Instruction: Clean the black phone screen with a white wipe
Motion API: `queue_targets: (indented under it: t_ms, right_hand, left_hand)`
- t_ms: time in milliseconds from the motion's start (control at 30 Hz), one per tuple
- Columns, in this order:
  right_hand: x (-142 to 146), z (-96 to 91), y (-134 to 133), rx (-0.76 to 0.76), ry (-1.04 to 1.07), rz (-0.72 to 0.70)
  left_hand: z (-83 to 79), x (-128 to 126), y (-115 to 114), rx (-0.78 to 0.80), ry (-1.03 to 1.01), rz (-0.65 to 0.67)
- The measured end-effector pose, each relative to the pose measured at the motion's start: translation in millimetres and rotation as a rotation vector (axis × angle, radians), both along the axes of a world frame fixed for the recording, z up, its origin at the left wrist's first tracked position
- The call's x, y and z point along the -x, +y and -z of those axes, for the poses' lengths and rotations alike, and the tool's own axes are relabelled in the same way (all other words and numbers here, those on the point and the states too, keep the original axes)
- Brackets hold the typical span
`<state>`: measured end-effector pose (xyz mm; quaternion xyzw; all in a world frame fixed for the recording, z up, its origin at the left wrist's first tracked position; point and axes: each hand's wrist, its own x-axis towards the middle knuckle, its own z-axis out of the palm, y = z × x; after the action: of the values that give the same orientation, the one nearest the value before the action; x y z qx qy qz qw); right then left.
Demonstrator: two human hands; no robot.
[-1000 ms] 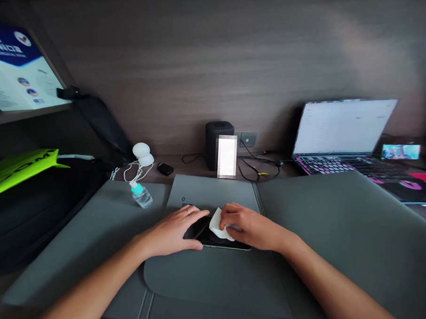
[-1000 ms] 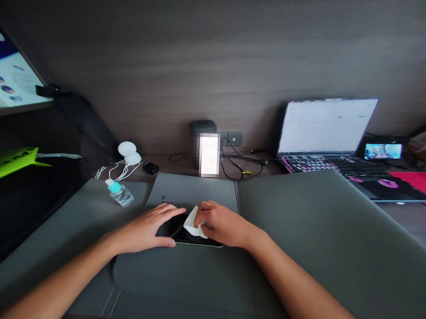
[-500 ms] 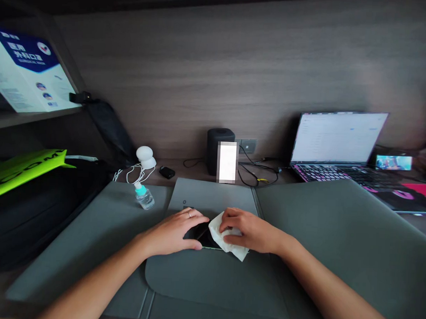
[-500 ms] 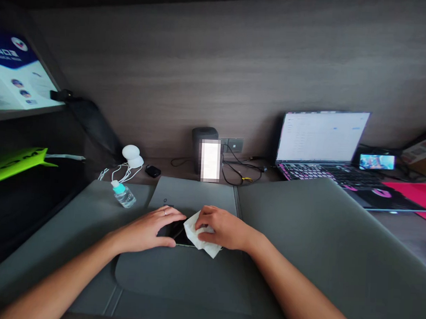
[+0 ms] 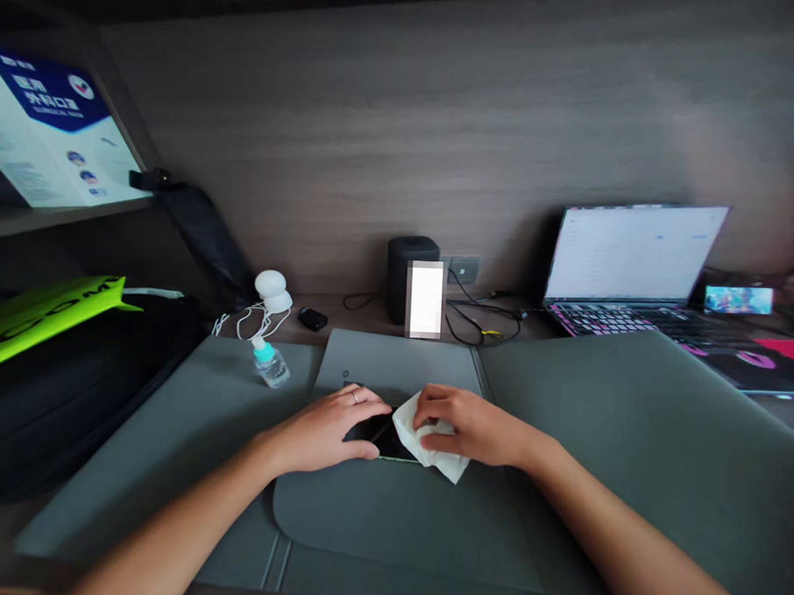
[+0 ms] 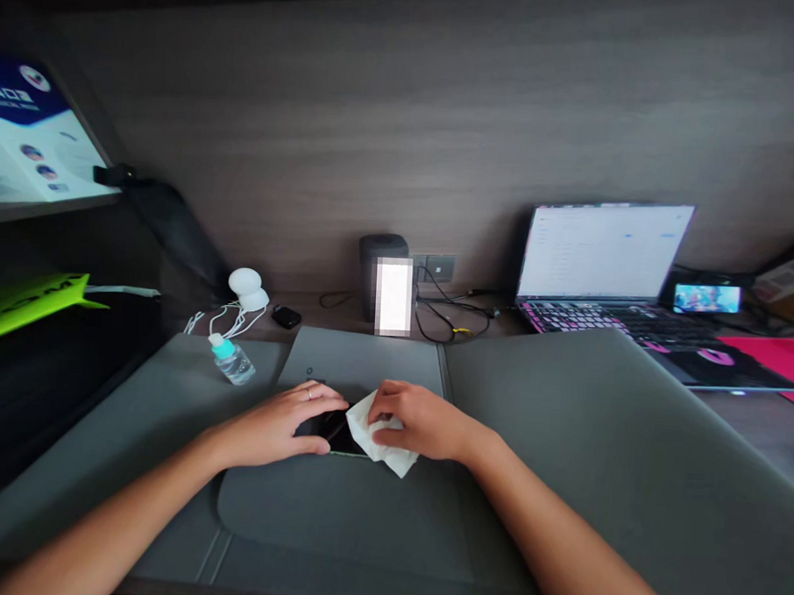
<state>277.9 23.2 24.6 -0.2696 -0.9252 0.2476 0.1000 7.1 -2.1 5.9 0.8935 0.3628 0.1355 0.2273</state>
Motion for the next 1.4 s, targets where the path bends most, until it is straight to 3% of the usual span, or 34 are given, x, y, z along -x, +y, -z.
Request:
queue_targets:
  t_ms: [733, 1400]
  right_hand:
    - [1.3, 5.6, 2.9, -0.059, 0.06, -0.098]
    - [1.6, 6.4, -0.3, -0.048, 0.059, -0.09]
  left_hand:
    - [0.7, 1.4, 2.3, -0.017, 0.043, -0.006]
    - [-0.6, 0.0, 1.7, 0.008, 0.043, -0.028]
